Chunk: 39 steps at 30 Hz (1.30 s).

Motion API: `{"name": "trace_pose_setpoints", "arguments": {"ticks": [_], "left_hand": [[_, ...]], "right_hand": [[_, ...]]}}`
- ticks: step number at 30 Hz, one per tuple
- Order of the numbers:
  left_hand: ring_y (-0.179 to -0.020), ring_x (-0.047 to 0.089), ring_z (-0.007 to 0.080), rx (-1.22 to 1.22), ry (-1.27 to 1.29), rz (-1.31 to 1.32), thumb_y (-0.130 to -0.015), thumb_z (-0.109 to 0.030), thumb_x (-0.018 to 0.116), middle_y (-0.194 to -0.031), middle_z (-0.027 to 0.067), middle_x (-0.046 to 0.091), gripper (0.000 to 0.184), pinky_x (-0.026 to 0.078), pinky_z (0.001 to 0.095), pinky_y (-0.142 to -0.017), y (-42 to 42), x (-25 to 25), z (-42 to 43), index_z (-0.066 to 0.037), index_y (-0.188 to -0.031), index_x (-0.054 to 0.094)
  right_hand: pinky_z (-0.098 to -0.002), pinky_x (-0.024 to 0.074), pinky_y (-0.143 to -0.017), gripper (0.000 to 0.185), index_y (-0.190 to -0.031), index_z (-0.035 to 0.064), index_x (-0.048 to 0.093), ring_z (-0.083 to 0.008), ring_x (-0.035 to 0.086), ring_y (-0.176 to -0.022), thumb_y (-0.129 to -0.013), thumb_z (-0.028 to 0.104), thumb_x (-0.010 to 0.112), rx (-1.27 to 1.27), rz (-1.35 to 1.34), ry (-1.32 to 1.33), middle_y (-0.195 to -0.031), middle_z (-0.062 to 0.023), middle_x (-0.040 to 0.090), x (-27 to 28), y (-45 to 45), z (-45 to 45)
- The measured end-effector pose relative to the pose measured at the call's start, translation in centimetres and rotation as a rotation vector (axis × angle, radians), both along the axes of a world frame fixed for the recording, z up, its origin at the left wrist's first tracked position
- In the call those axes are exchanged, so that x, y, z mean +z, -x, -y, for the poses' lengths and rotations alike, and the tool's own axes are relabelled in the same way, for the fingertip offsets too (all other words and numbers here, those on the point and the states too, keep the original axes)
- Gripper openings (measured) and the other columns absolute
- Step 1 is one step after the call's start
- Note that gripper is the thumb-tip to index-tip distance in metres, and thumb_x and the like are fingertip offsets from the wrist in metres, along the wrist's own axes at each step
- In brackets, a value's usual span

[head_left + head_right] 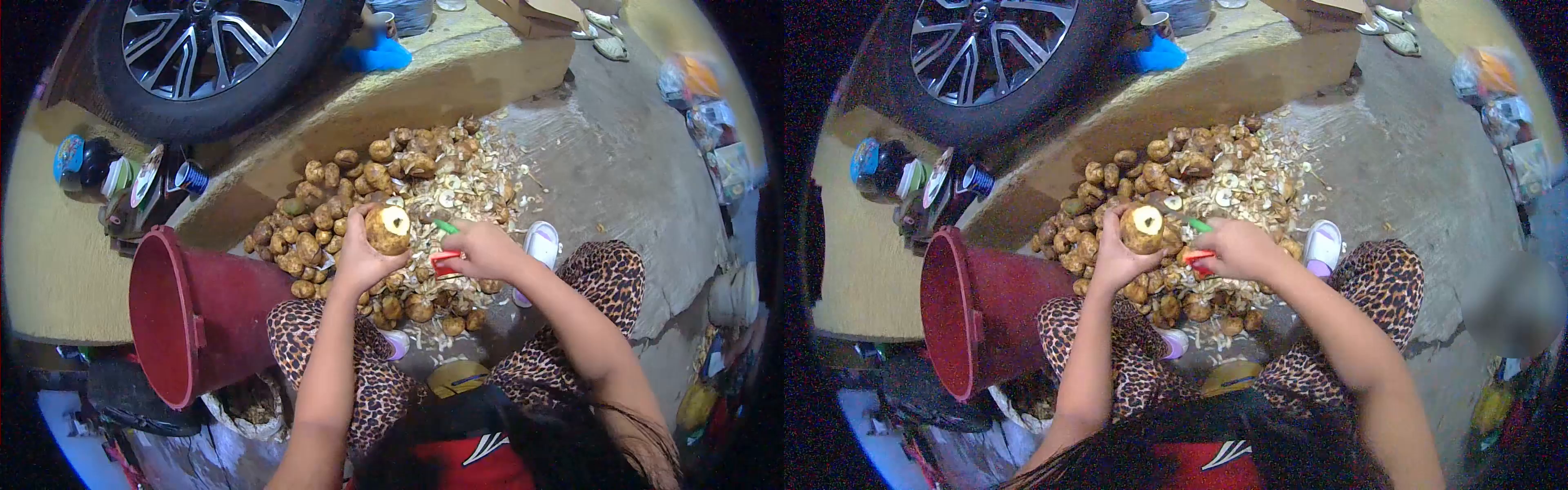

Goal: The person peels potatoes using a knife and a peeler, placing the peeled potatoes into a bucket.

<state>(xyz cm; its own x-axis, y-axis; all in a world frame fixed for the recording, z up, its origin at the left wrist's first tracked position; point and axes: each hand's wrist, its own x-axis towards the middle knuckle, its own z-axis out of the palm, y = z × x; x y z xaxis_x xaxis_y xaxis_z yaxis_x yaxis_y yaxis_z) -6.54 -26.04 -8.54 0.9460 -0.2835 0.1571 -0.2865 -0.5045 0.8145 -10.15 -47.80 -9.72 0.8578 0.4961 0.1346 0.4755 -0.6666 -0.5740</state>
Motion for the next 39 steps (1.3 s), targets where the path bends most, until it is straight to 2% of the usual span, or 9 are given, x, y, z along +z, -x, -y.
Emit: {"name": "trace_pose_setpoints", "arguments": {"ticks": [6, 16, 22, 25, 28, 31, 34, 37, 39], "left_hand": [[-0.095, 0.055, 0.0189, -0.021, 0.085, -0.125, -0.050, -0.010, 0.079, -0.103, 0.0109, 0.054, 0.076, 0.044, 0.0314, -0.084, -0.4, -1.1, -0.1, -0.002, -0.114, 0.039], [-0.089, 0.056, 0.0193, -0.042, 0.102, -0.201, -0.050, -0.009, 0.076, -0.095, 0.0105, 0.056, 0.069, 0.046, 0.0316, -0.080, -0.3, -0.4, 0.2, -0.001, -0.109, 0.041], [-0.093, 0.055, 0.0212, 0.116, -0.105, 0.111, -0.050, -0.012, 0.075, -0.099, 0.0128, 0.057, 0.067, 0.044, 0.0319, -0.082, 0.2, 0.9, 1.0, -0.001, -0.109, 0.043], [-0.091, 0.056, 0.0210, 0.014, -0.083, -0.134, -0.051, -0.012, 0.075, -0.098, 0.0117, 0.057, 0.067, 0.045, 0.0317, -0.081, -0.2, 1.0, 0.1, -0.001, -0.109, 0.043], [-0.087, 0.059, 0.0235, -0.160, 0.089, -0.359, -0.049, -0.015, 0.077, -0.093, 0.0139, 0.059, 0.067, 0.046, 0.0325, -0.078, -0.8, 0.0, -1.1, 0.001, -0.106, 0.045], [-0.086, 0.059, 0.0243, -0.070, 0.120, -0.265, -0.049, -0.016, 0.077, -0.093, 0.0146, 0.059, 0.066, 0.046, 0.0328, -0.077, -0.3, -0.3, -0.4, 0.001, -0.104, 0.046], [-0.085, 0.059, 0.0238, 0.127, -0.123, -0.014, -0.049, -0.015, 0.077, -0.092, 0.0148, 0.058, 0.064, 0.047, 0.0327, -0.076, 0.3, -0.1, 1.0, 0.000, -0.103, 0.046], [-0.085, 0.058, 0.0237, 0.055, -0.119, -0.046, -0.048, -0.015, 0.077, -0.092, 0.0144, 0.058, 0.063, 0.046, 0.0326, -0.076, -0.2, 0.6, 0.4, 0.000, -0.101, 0.047], [-0.089, 0.057, 0.0230, -0.038, 0.016, -0.072, -0.049, -0.014, 0.076, -0.095, 0.0143, 0.057, 0.066, 0.045, 0.0321, -0.079, 0.0, 0.9, 0.2, 0.000, -0.105, 0.045]], "right_hand": [[-0.0416, 0.0471, -0.055, 0.015, -0.071, 0.0087, 0.057, -0.0298, 0.056, -0.063, -0.070, 0.023, 0.062, 0.137, 0.079, 0.080, -0.074, -0.0122, 0.049, 1.1, 1.4, -2.1], [-0.0422, 0.0476, -0.054, 0.008, -0.072, 0.0088, 0.059, -0.0304, 0.057, -0.063, -0.071, 0.017, 0.059, 0.071, 0.086, 0.137, -0.076, -0.0133, 0.049, 0.0, 1.0, -2.3], [-0.0421, 0.0479, -0.054, 0.009, -0.075, 0.0080, 0.059, -0.0303, 0.057, -0.063, -0.072, 0.017, 0.058, 0.043, 0.115, 0.021, -0.075, -0.0134, 0.050, -0.4, 1.0, -2.8], [-0.0417, 0.0480, -0.055, 0.009, -0.076, 0.0084, 0.059, -0.0305, 0.057, -0.065, -0.071, 0.016, 0.057, 0.063, 0.121, 0.017, -0.075, -0.0135, 0.050, -0.8, 0.9, -3.1], [-0.0415, 0.0480, -0.057, 0.009, -0.076, 0.0091, 0.059, -0.0310, 0.057, -0.067, -0.070, 0.015, 0.058, 0.071, 0.114, 0.053, -0.074, -0.0135, 0.050, -1.4, 0.5, -2.9], [-0.0413, 0.0476, -0.058, 0.010, -0.077, 0.0088, 0.060, -0.0310, 0.056, -0.069, -0.069, 0.016, 0.060, 0.029, 0.076, 0.036, -0.075, -0.0134, 0.050, -1.3, 0.4, -3.0], [-0.0411, 0.0469, -0.060, 0.011, -0.077, 0.0074, 0.060, -0.0313, 0.055, -0.071, -0.070, 0.016, 0.062, -0.026, 0.001, 0.003, -0.077, -0.0137, 0.051, -1.8, 0.3, -3.2], [-0.0416, 0.0463, -0.063, 0.011, -0.076, 0.0068, 0.060, -0.0325, 0.056, -0.072, -0.069, 0.015, 0.061, -0.022, -0.015, -0.103, -0.077, -0.0145, 0.054, -2.0, -0.1, -3.2], [-0.0418, 0.0459, -0.065, 0.011, -0.076, 0.0058, 0.059, -0.0330, 0.056, -0.071, -0.069, 0.015, 0.061, -0.035, -0.039, -0.161, -0.075, -0.0151, 0.056, -1.6, -0.4, -3.1]]}}
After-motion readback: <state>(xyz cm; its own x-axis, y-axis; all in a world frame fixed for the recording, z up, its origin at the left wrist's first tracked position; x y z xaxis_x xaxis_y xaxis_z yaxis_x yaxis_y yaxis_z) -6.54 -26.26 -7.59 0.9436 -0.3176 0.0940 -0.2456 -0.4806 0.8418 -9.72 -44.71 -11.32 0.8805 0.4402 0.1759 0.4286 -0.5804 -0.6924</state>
